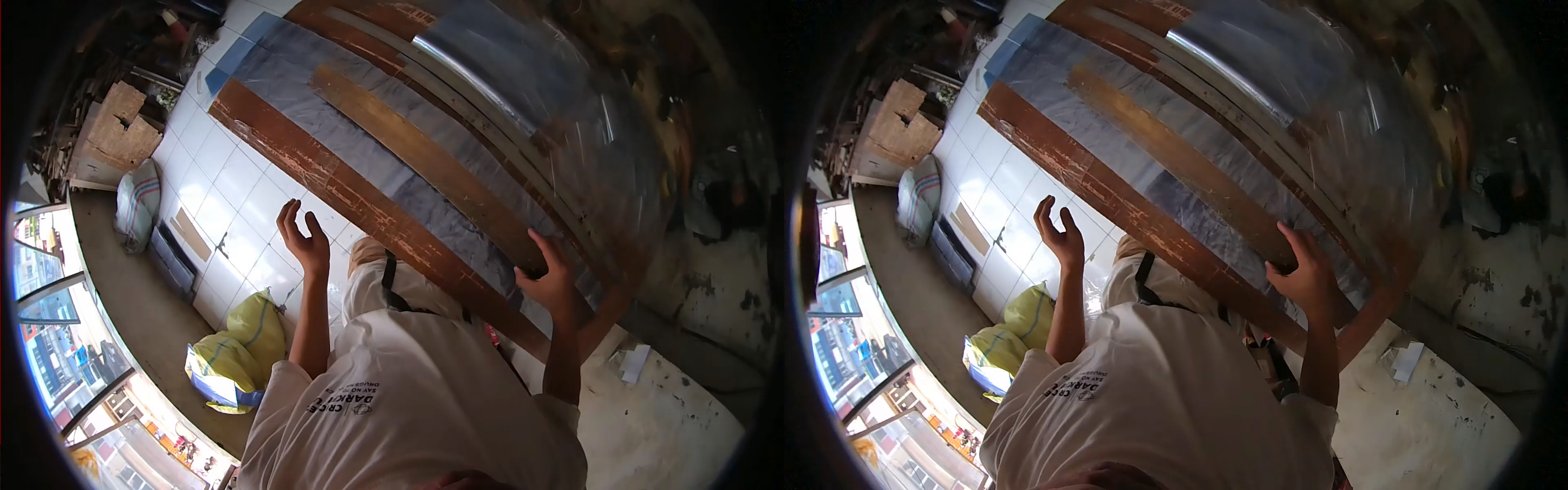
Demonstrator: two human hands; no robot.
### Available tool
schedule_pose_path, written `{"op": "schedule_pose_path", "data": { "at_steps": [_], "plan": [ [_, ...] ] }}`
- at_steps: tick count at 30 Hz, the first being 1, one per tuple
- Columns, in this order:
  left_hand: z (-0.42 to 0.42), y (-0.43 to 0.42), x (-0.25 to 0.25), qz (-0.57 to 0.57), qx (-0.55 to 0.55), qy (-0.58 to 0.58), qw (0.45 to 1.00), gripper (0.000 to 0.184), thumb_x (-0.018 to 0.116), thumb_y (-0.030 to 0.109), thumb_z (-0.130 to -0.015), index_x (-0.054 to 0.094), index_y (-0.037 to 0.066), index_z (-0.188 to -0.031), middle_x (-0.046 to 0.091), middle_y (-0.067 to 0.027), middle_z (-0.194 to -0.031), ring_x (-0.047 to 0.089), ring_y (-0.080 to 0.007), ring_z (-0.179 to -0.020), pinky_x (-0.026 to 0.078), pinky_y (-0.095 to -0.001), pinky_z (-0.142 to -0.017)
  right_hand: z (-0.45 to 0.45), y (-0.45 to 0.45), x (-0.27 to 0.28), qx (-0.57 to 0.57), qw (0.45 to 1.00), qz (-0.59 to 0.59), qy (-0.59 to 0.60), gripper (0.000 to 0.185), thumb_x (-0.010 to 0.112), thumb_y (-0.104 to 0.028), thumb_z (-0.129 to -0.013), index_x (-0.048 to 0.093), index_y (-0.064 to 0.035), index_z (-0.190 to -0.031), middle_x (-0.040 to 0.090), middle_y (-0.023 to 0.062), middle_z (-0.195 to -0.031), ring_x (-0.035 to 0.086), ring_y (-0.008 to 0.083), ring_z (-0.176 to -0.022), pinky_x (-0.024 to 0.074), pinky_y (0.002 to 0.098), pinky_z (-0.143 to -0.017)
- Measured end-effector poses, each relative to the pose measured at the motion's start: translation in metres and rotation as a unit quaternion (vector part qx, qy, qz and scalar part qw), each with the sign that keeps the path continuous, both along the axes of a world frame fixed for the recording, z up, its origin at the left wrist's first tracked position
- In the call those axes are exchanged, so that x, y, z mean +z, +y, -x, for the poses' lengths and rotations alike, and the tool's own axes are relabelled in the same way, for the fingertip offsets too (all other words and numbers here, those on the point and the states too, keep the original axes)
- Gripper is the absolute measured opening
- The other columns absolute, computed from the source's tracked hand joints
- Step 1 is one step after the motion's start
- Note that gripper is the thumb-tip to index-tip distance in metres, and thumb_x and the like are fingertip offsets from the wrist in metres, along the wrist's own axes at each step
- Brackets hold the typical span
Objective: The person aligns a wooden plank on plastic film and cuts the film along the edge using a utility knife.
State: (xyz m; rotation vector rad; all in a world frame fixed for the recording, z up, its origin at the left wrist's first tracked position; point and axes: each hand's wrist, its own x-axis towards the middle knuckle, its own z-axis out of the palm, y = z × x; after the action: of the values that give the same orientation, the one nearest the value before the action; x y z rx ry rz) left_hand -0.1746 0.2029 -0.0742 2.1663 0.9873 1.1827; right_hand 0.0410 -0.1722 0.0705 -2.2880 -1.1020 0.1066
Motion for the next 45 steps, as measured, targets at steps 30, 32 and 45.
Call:
{"op": "schedule_pose_path", "data": {
  "at_steps": [30, 32, 45],
  "plan": [
    [-0.347, 0.0, 0.067, -0.014, -0.655, 0.381, 0.652, 0.035, 0.083, 0.03, -0.078, 0.075, 0.006, -0.102, 0.074, -0.0103, -0.102, 0.07, -0.0269, -0.099, 0.053, -0.0414, -0.089, 0.039, 0.02, -0.063, -0.11, 0.982, 0.008, 0.154, 0.068, 0.079, -0.011, -0.067, 0.06, -0.0123, -0.132, 0.066, 0.0153, -0.122, 0.065, 0.0369, -0.113, 0.0537, 0.0419, -0.094],
    [-0.353, 0.005, 0.063, 0.027, -0.633, 0.322, 0.704, 0.016, 0.076, 0.02, -0.087, 0.078, 0.005, -0.091, 0.076, -0.0114, -0.09, 0.073, -0.0264, -0.086, 0.056, -0.0393, -0.08, 0.04, 0.02, -0.059, -0.113, 0.981, 0.016, 0.157, 0.068, 0.079, -0.011, -0.068, 0.059, -0.0124, -0.133, 0.065, 0.0153, -0.124, 0.064, 0.0369, -0.115, 0.0537, 0.0423, -0.094],
    [-0.258, 0.072, 0.1, -0.065, -0.54, 0.119, 0.831, 0.05, 0.073, 0.005, -0.086, 0.061, 0.008, -0.135, 0.056, -0.0201, -0.142, 0.059, -0.0409, -0.125, 0.052, -0.0441, -0.1, 0.05, 0.018, -0.054, -0.128, 0.988, 0.077, 0.035, 0.064, 0.08, -0.012, -0.071, 0.06, -0.0087, -0.132, 0.06, 0.0127, -0.13, 0.055, 0.0343, -0.122, 0.0422, 0.0463, -0.107]
  ]
}}
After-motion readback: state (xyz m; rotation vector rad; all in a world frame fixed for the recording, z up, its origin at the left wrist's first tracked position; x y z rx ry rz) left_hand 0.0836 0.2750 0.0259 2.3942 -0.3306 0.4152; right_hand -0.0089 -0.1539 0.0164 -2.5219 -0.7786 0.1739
